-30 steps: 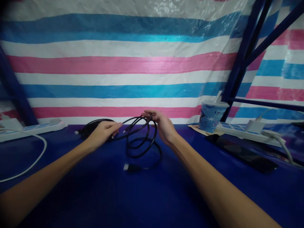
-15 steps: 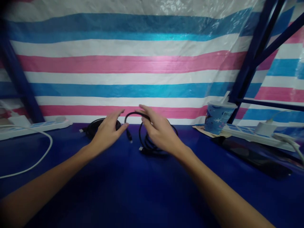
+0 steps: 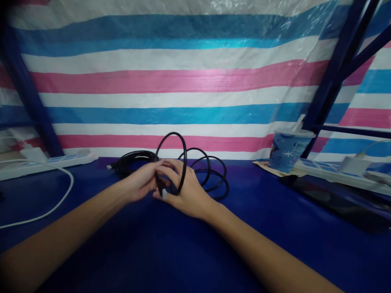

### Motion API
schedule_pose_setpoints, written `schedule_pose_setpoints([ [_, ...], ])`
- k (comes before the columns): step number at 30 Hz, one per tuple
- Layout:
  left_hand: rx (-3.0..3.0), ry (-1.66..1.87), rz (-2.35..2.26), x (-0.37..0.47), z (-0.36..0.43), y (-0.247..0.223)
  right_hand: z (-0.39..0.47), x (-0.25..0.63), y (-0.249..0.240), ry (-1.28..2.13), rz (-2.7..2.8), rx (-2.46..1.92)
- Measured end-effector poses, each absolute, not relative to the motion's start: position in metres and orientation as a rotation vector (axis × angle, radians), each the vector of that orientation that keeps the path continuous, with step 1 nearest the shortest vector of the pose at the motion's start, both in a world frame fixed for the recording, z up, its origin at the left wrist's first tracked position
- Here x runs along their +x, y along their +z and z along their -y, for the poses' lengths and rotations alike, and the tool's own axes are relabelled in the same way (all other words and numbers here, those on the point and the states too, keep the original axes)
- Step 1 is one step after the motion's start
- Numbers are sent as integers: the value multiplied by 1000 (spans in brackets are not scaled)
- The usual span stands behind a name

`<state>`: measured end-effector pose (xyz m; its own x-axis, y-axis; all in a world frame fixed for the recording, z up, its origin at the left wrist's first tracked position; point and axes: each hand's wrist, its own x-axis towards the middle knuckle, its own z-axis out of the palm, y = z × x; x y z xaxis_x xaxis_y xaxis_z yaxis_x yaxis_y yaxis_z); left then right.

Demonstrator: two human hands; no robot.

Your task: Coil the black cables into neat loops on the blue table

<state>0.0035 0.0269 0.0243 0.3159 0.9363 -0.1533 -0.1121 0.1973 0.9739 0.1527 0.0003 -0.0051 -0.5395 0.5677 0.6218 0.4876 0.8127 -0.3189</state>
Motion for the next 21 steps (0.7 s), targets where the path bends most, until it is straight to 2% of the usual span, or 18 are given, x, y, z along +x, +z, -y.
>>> schedule_pose_setpoints([
  [8, 1149, 958, -876, 16, -21, 10, -3, 160, 17, 976, 1668, -774],
  [12, 958, 1066, -670, 21, -16, 19, -8, 165, 27, 1176, 1424, -687],
  [14, 937, 1200, -622, 22, -14, 26, -9, 169, 33, 1133, 1399, -743],
  [17, 998, 1311, -582, 18, -10, 35, -11, 177, 38, 897, 1472, -1001],
  [21, 1322, 1055, -545, 19, -1, 37, -18, 187, 33, 340, 1564, -1356],
])
